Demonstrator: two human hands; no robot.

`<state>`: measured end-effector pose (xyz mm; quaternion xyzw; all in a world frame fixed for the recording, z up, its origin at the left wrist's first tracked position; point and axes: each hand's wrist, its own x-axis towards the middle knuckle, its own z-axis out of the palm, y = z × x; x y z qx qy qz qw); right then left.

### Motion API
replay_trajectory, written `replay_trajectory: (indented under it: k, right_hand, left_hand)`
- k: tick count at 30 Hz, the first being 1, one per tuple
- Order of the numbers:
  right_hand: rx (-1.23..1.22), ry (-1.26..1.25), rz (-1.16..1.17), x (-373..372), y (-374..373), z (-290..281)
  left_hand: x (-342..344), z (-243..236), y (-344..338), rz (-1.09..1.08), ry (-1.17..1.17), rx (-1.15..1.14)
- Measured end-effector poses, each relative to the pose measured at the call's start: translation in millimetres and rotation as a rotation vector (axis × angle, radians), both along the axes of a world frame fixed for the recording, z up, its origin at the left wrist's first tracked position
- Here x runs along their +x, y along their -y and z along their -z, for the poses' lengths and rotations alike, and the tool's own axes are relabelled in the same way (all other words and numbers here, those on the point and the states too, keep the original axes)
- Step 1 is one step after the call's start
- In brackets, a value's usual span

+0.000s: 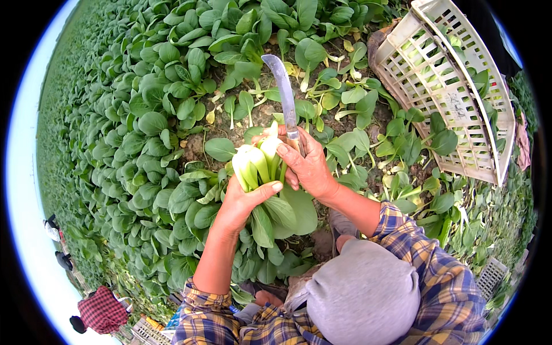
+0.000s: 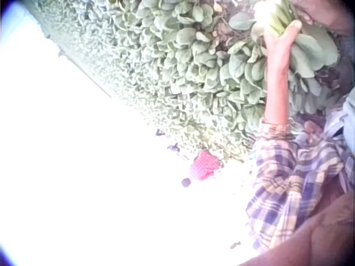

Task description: The person harvests bok choy in a field using a knife to cut the stems, gathers the vegetables into bunches, and places them into a white plastic crate. The person repeats this process, filling the crate with harvested vegetables.

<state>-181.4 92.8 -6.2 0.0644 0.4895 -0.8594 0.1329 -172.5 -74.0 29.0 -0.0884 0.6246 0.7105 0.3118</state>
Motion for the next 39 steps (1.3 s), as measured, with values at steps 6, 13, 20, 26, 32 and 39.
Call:
replay_trajectory:
  k: [6,13,20,26,32,39]
  right_hand:
    - [0.222,-0.024,0.002,12,0,22]
    - [0.720,-0.140,0.024,-42,-54,79]
    - [1.073,-0.142,0.023,-128,-58,160]
    - [1.167,-0.066,-0.081,-177,-41,184]
    - [1.176,-0.106,-0.197,-200,-48,198]
    - [1.216,-0.062,-0.359,-219,-36,194]
  left_hand:
    - [27,34,-26,-0.207,0.189,0.066]
    - [-31,35,-12,0.047,-0.277,-0.480]
    - [-198,33,-49,0.698,-1.166,-1.140]
    - [-261,98,-35,0.925,-0.938,-1.690]
    - [-239,133,15,0.725,-1.001,-1.619]
    - [-226,139,28,0.678,-1.060,-1.593]
